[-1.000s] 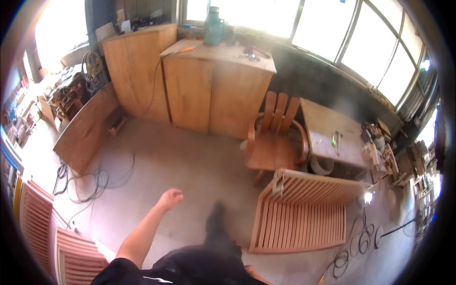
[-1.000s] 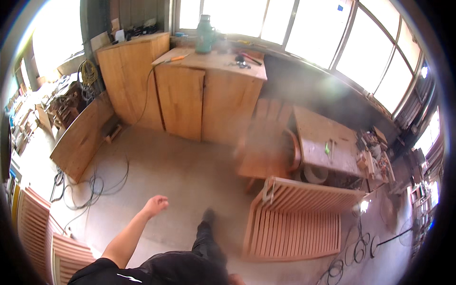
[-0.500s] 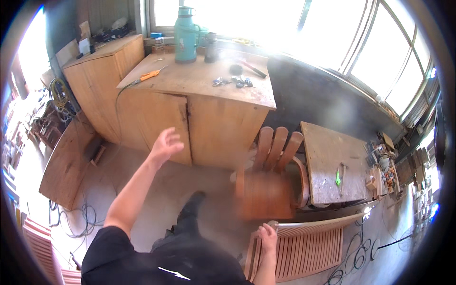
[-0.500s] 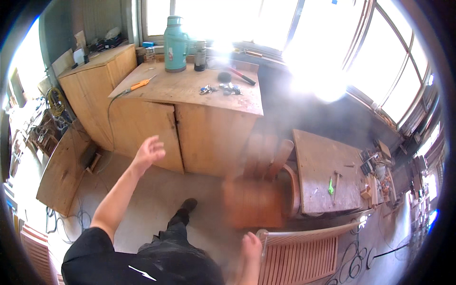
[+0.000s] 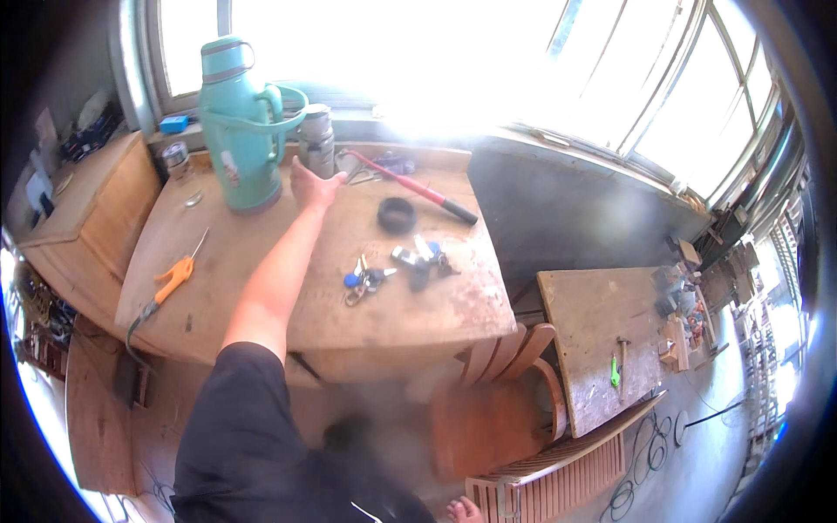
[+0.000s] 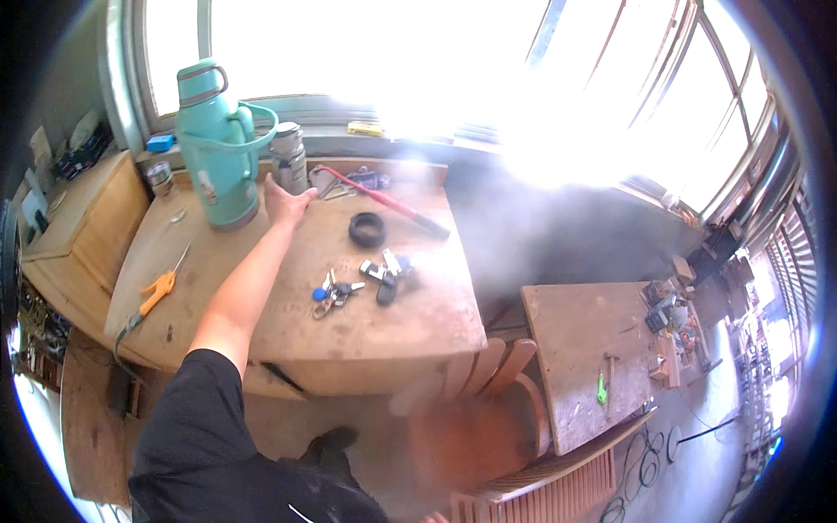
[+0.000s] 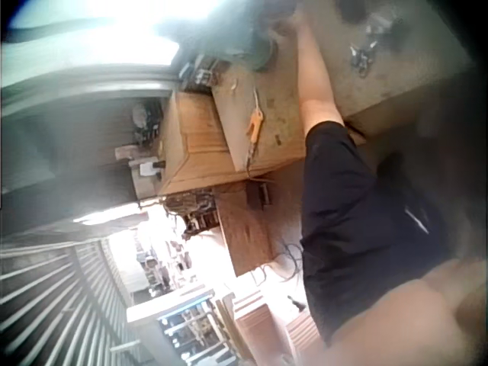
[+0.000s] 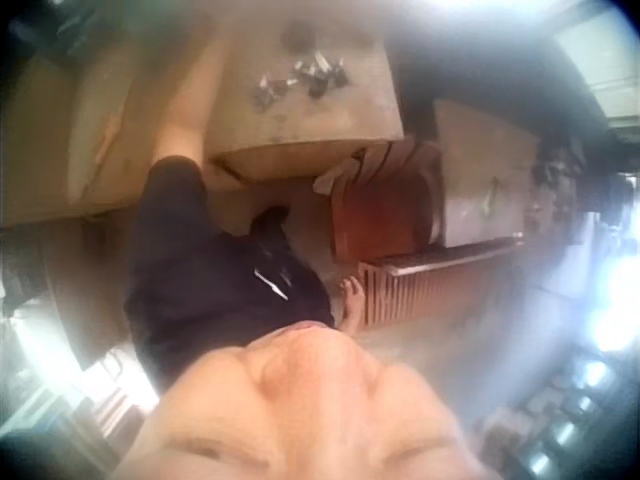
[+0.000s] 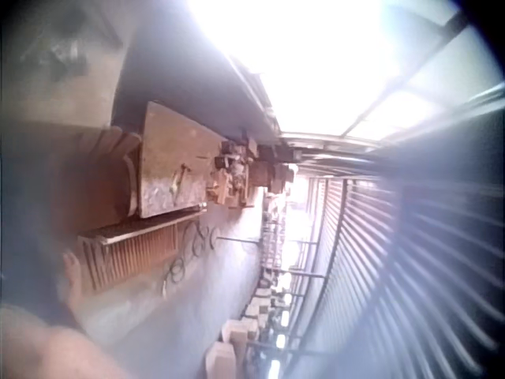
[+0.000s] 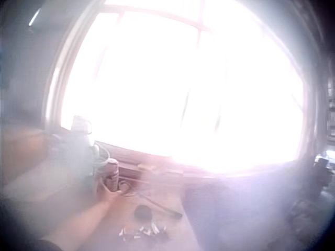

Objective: The person picks up wooden chair frames from the floor and stacks them on top of other chairs in a workshop. The person then walks to a workbench, picks up a mallet, and hits the bench surface repeatedly.

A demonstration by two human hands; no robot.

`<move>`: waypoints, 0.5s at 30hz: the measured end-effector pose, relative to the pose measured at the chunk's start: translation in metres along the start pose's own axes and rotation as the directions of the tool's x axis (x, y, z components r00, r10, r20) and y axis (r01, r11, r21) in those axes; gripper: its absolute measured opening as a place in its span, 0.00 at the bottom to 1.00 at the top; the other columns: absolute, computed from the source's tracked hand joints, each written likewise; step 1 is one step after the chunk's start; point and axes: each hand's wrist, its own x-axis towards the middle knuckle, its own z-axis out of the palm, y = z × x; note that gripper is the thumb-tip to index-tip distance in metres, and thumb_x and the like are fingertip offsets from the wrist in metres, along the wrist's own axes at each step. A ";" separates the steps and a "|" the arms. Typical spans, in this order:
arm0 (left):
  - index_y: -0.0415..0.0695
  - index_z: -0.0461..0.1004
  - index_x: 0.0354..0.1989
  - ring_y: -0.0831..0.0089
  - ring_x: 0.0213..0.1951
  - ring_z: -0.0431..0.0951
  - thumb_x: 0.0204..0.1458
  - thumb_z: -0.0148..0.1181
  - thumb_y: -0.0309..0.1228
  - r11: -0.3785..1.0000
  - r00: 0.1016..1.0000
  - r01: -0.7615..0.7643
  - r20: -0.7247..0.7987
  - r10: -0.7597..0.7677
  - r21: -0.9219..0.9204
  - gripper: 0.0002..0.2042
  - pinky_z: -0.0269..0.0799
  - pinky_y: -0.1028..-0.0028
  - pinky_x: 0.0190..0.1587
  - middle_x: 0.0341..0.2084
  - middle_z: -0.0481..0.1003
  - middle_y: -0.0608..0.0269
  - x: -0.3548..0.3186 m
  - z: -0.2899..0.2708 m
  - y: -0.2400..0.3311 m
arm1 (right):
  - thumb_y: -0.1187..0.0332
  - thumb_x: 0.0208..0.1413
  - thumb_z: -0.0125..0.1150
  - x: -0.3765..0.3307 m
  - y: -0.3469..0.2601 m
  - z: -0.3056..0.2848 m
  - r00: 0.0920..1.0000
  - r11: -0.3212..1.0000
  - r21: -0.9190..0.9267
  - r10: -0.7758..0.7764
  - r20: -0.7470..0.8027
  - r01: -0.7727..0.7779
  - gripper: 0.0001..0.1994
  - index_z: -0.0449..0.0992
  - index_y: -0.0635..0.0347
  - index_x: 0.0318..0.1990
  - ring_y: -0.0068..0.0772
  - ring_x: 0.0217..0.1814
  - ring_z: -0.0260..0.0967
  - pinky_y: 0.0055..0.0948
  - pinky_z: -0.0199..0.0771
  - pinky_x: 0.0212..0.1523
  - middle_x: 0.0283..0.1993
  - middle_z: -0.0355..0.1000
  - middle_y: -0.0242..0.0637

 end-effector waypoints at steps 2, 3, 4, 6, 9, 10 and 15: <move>0.31 0.51 0.65 0.47 0.62 0.64 0.31 0.78 0.43 0.995 0.998 -0.041 -0.054 0.036 -0.089 0.54 0.60 0.61 0.64 0.59 0.63 0.38 0.019 0.016 -0.010 | 0.65 0.57 0.63 -0.009 -0.011 0.015 0.998 0.997 0.066 0.048 -0.034 -0.046 0.21 0.72 0.64 0.55 0.30 0.42 0.75 0.26 0.76 0.40 0.44 0.75 0.39; 0.32 0.53 0.64 0.48 0.61 0.65 0.32 0.78 0.43 0.990 0.995 -0.061 -0.084 0.050 -0.130 0.52 0.61 0.62 0.63 0.58 0.64 0.38 0.026 0.021 -0.015 | 0.65 0.57 0.63 -0.013 -0.015 0.020 0.996 0.993 0.098 0.072 -0.048 -0.067 0.20 0.72 0.65 0.55 0.30 0.42 0.75 0.26 0.76 0.39 0.44 0.75 0.39; 0.33 0.59 0.60 0.49 0.57 0.69 0.33 0.77 0.40 0.988 0.990 -0.072 -0.129 0.055 -0.137 0.46 0.65 0.61 0.60 0.54 0.68 0.41 0.026 0.023 -0.013 | 0.64 0.57 0.63 -0.019 -0.017 0.027 0.991 0.991 0.112 0.079 -0.107 -0.067 0.21 0.72 0.65 0.55 0.29 0.41 0.74 0.24 0.75 0.37 0.42 0.75 0.39; 0.34 0.60 0.57 0.50 0.55 0.70 0.34 0.76 0.38 0.981 0.998 -0.033 -0.061 0.022 -0.189 0.42 0.66 0.61 0.58 0.51 0.69 0.43 0.032 0.022 -0.016 | 0.64 0.58 0.63 -0.019 -0.006 0.036 0.984 0.996 0.051 0.078 -0.160 -0.070 0.21 0.72 0.66 0.55 0.28 0.40 0.74 0.23 0.74 0.36 0.43 0.76 0.39; 0.35 0.62 0.54 0.51 0.52 0.72 0.34 0.74 0.36 0.969 0.999 -0.051 -0.005 0.051 -0.242 0.37 0.67 0.60 0.56 0.48 0.71 0.45 0.037 0.017 -0.020 | 0.63 0.58 0.63 -0.016 -0.016 0.053 0.984 0.998 0.063 0.034 -0.175 -0.023 0.22 0.71 0.66 0.56 0.26 0.41 0.73 0.23 0.74 0.39 0.43 0.76 0.39; 0.35 0.62 0.53 0.52 0.51 0.72 0.35 0.74 0.35 0.964 0.997 -0.071 0.005 0.075 -0.256 0.36 0.67 0.60 0.55 0.47 0.71 0.46 0.038 0.014 -0.020 | 0.63 0.58 0.63 -0.011 -0.033 0.063 0.986 0.999 0.039 0.004 -0.168 0.002 0.22 0.71 0.66 0.56 0.26 0.41 0.73 0.23 0.74 0.40 0.43 0.76 0.39; 0.35 0.61 0.53 0.52 0.50 0.73 0.34 0.74 0.35 0.934 0.987 -0.098 0.088 0.136 -0.343 0.37 0.68 0.60 0.55 0.46 0.71 0.46 0.005 -0.005 0.005 | 0.68 0.57 0.63 0.021 -0.132 0.090 0.978 0.989 0.116 -0.064 -0.199 0.088 0.21 0.70 0.71 0.55 0.33 0.44 0.76 0.29 0.78 0.44 0.45 0.76 0.44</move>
